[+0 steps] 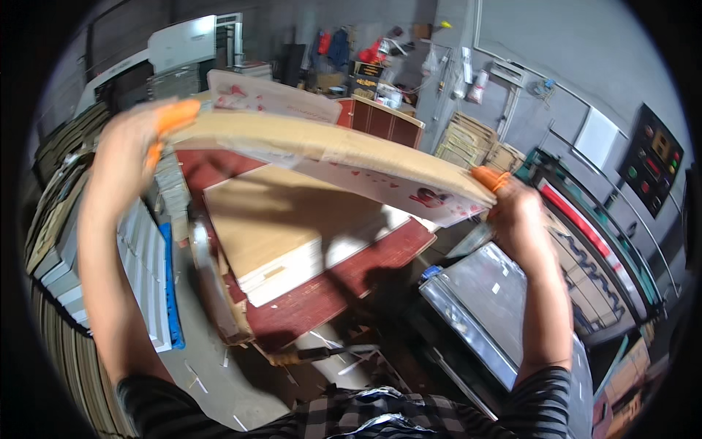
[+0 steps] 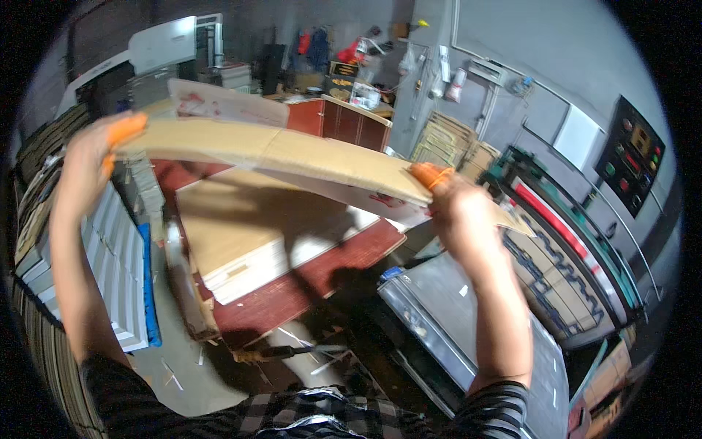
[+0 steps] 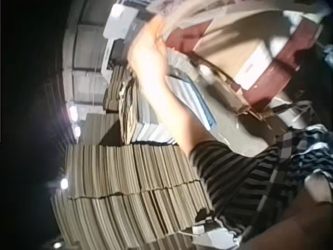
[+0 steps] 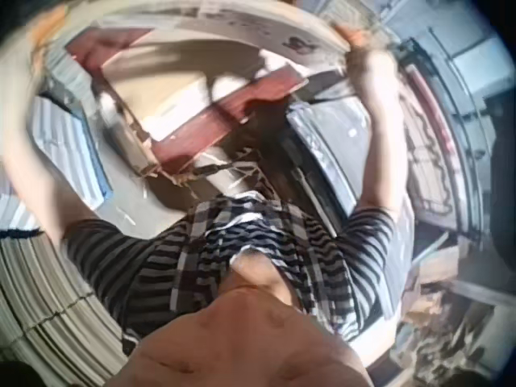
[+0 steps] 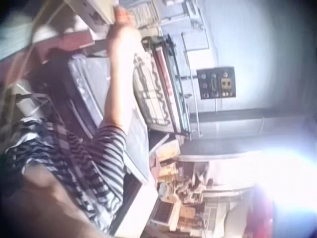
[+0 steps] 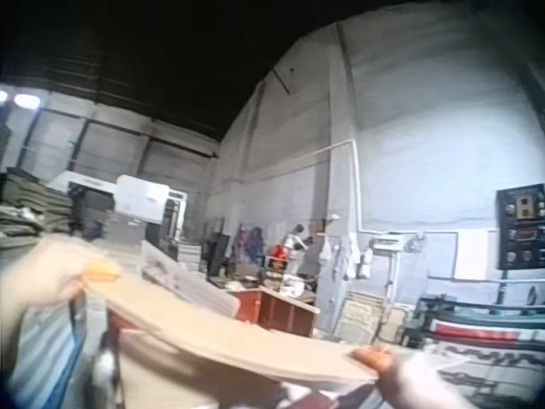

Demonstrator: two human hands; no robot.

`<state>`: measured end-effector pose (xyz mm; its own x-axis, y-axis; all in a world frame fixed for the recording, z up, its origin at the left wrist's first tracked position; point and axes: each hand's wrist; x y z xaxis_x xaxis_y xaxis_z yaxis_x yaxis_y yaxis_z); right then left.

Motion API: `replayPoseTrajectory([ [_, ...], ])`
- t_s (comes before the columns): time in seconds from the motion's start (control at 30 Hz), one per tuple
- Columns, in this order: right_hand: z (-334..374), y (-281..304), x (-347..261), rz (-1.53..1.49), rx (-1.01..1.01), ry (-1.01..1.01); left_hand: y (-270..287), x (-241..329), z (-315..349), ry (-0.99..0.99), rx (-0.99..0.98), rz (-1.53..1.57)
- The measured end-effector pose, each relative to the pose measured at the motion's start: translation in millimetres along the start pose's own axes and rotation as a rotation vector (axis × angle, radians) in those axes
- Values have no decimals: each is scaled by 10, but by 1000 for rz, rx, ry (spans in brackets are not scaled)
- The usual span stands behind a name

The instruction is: The person repeatedly picks up sheets of cardboard from a stack, places them on a hydraulic guillotine cutter, aligns them, and operates the machine to cut them. The cut pieces are then stacked on a nearby table.

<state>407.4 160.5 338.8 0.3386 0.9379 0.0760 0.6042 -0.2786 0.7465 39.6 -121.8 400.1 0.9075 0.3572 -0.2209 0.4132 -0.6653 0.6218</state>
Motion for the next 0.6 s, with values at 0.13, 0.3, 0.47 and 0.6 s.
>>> replayPoseTrajectory([
  [0.13, 104, -1368, -246, 62, 188, 359, -771, 86, 1690, 411, 109, -2],
  [0.3, 405, -2576, -297, 70, 127, 366, -2040, 515, 2814, 308, -65, 52],
  [0.47, 708, -2467, -230, 17, -156, 311, -1825, 442, 2842, 517, -279, 335],
  [0.6, 706, -2532, -72, 8, -106, 306, -1674, 122, 2713, 533, -393, 721],
])
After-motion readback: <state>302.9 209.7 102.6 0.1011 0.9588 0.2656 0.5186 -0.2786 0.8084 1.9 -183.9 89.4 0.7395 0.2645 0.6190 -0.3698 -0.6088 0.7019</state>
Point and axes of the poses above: each hand's wrist, its own z-axis away from the middle knuckle, its own y-axis out of the back of the hand, x = y × z, and after that the axes turned 10 degrees about y, right-handed
